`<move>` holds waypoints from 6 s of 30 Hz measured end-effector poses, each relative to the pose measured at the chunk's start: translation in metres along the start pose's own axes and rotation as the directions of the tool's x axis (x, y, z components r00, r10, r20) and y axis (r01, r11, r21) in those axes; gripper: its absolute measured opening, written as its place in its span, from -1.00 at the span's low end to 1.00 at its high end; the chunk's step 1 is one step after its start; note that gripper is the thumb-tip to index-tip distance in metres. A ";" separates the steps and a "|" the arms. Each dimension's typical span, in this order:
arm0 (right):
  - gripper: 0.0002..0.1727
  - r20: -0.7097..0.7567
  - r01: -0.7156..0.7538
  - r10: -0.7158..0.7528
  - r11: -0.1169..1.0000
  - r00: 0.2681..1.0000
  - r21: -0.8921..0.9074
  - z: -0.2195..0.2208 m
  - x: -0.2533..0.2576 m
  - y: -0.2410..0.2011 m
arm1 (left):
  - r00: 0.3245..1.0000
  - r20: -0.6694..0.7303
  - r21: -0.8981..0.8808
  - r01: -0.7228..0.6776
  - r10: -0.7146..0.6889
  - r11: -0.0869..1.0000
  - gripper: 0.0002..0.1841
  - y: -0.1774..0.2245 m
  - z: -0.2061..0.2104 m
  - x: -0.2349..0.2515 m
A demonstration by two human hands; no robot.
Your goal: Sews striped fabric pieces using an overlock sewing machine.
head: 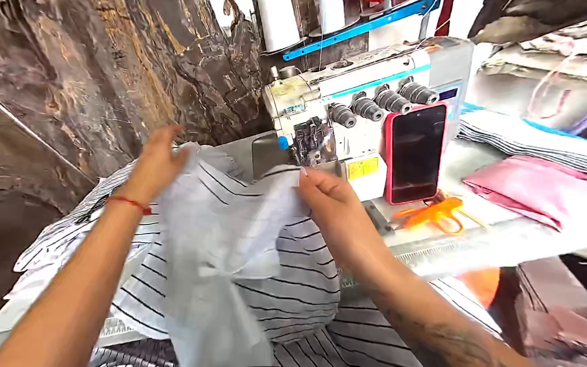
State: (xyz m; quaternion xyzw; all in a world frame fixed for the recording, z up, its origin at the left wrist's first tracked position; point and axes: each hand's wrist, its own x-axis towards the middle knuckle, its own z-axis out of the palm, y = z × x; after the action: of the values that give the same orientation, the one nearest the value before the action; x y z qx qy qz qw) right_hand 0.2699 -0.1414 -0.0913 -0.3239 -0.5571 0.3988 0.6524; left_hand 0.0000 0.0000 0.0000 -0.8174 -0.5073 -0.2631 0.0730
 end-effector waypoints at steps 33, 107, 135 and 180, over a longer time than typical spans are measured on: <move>-0.82 -0.294 0.026 -0.119 0.953 0.949 -0.301 -0.044 -0.045 0.070 | 0.970 -0.091 -0.276 -0.240 0.224 0.931 -0.82 0.121 0.098 -0.026; -0.92 -0.329 -0.110 0.118 0.993 0.937 0.045 -0.006 -0.060 0.055 | 0.889 -0.187 -0.120 -0.442 0.417 0.889 -0.55 0.143 0.114 -0.082; -0.79 -0.127 -0.110 0.108 0.994 0.986 -0.003 0.029 -0.035 0.049 | 0.840 0.108 -0.355 -0.467 0.532 0.810 -0.49 0.076 0.105 -0.008; -0.83 -0.141 -0.208 0.227 0.969 0.964 0.135 0.006 -0.037 0.056 | 0.982 0.083 -0.159 -0.154 0.169 0.975 -0.57 0.087 0.115 0.013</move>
State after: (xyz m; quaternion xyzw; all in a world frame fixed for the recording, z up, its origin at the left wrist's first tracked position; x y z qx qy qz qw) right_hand 0.2528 -0.1476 -0.1562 -0.3738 -0.4407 0.4743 0.6641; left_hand 0.1210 0.0134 -0.0786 -0.8708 -0.4206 -0.2544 0.0071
